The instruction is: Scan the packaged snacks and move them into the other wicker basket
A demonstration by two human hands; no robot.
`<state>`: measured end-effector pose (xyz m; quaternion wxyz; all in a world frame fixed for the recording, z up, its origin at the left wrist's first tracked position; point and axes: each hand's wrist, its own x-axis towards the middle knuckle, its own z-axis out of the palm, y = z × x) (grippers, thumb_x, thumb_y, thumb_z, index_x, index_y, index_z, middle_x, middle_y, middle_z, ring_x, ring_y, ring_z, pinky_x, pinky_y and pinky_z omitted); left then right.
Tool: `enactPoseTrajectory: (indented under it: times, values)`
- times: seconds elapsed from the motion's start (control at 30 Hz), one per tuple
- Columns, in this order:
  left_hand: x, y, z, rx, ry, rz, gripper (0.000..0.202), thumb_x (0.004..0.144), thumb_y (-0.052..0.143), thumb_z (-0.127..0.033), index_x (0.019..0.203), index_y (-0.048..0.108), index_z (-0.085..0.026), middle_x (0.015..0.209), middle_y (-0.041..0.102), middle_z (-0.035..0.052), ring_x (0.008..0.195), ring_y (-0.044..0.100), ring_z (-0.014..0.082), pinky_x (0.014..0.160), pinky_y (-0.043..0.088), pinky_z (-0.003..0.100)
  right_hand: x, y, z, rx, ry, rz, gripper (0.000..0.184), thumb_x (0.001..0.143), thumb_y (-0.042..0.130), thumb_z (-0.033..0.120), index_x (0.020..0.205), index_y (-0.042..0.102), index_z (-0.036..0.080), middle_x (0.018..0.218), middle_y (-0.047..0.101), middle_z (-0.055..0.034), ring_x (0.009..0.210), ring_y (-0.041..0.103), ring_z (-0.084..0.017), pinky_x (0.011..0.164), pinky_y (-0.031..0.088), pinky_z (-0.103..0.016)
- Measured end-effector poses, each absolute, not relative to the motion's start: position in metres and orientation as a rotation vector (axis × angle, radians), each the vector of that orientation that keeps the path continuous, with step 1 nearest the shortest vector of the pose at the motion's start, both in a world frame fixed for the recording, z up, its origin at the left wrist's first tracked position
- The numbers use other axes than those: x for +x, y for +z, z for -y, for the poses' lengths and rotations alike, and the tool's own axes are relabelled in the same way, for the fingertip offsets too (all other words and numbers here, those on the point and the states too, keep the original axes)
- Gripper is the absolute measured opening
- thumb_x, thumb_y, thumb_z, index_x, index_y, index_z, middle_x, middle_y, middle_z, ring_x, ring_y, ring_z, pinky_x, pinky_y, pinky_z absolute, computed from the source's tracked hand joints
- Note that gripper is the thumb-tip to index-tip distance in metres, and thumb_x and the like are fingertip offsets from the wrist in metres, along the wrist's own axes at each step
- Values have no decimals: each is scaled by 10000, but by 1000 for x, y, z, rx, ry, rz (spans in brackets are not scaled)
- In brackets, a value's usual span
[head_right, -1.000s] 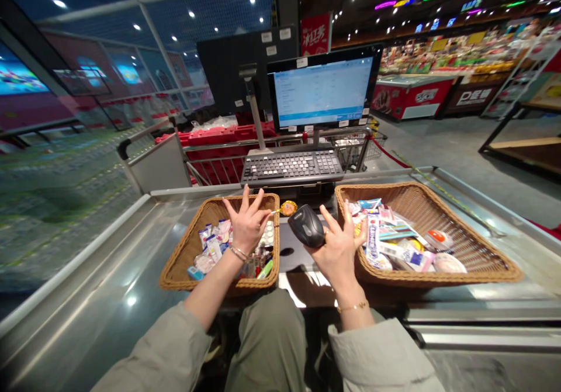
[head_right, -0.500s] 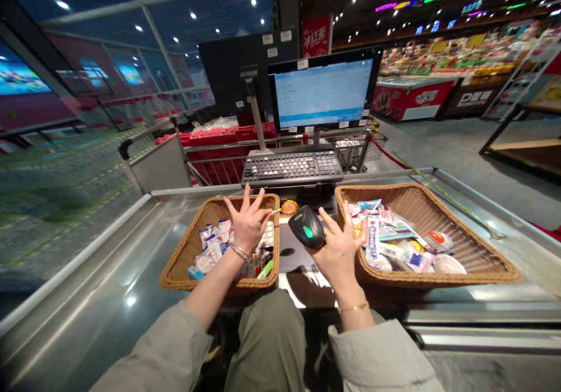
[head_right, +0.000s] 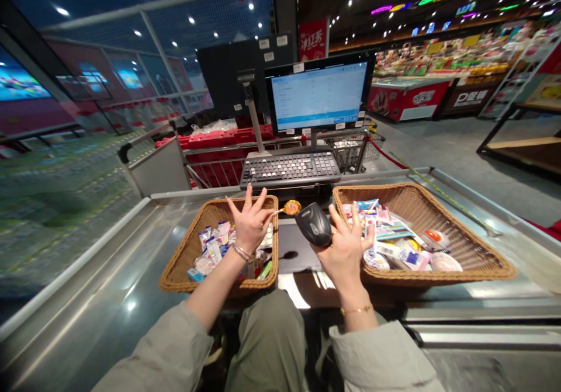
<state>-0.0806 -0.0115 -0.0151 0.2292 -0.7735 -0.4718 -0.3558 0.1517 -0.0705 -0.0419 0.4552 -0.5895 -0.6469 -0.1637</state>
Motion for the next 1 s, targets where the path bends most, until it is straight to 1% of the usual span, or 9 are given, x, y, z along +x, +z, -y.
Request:
enactPoseTrajectory:
  times: [0.07,0.2,0.27,0.37,0.47,0.67,0.83,0.93,1.0]
  values:
    - [-77,-14,11,-2131,-988,1278,208,977,634,-315,817,743,-238,1485,580,50,1516,317,410,1123,-33,866,158,-42,71,-1487,-408,1565,233,772,642,334,958,726,223,1310,705,-100,1471,375,-383,1169,148,-706]
    - [-68,-9,10,-2156,-1008,1236,196,970,645,-321,822,745,-241,1473,592,57,1517,314,408,1117,-46,868,172,-38,75,-1566,-380,1479,380,770,653,392,1102,714,217,1290,707,-130,1465,376,-401,1152,148,-722]
    - [-61,-8,11,-2175,-1021,1213,195,970,646,-323,824,745,-240,1469,597,63,1514,319,410,1114,-35,873,179,-34,78,-1597,-362,1438,438,779,653,420,1159,702,209,1296,701,-141,1469,372,-400,1157,152,-715]
    - [-49,-5,11,-2199,-1036,1173,193,971,645,-319,826,741,-235,1467,599,68,1509,327,411,1116,-12,874,187,-27,83,-1644,-343,1367,483,795,642,453,1198,693,191,1315,685,-159,1468,380,-390,1176,158,-679]
    - [-35,-4,11,-2222,-1050,1128,185,970,648,-314,828,736,-235,1462,607,68,1514,323,402,1120,-21,866,197,-23,88,-1690,-326,1289,552,792,647,493,1235,689,165,1324,676,-180,1476,373,-384,1191,160,-651]
    - [-4,-5,7,-2263,-1054,1026,195,976,641,-306,812,719,-235,1465,607,55,1518,315,394,1121,-45,859,223,-21,96,-1746,-271,1084,719,747,692,534,1358,637,159,1375,639,-209,1486,372,-376,1188,169,-664]
    - [23,-9,4,-2330,-1010,964,187,977,638,-309,826,719,-235,1465,608,62,1519,316,389,1122,-65,851,239,-22,102,-1768,-267,944,750,727,717,543,1368,639,162,1445,579,-231,1490,375,-359,1209,171,-630]
    - [40,-10,4,-2374,-973,917,192,985,627,-311,835,717,-230,1483,591,59,1525,299,389,1112,-74,854,247,-25,104,-1755,-274,883,734,726,721,553,1342,659,159,1390,621,-225,1471,398,-374,1203,179,-650]
    - [51,-10,4,-2414,-937,890,202,998,605,-305,846,715,-230,1498,574,55,1527,296,381,1106,-79,855,252,-28,104,-1744,-282,848,717,713,744,549,1309,682,154,1347,642,-230,1444,418,-409,1191,186,-668]
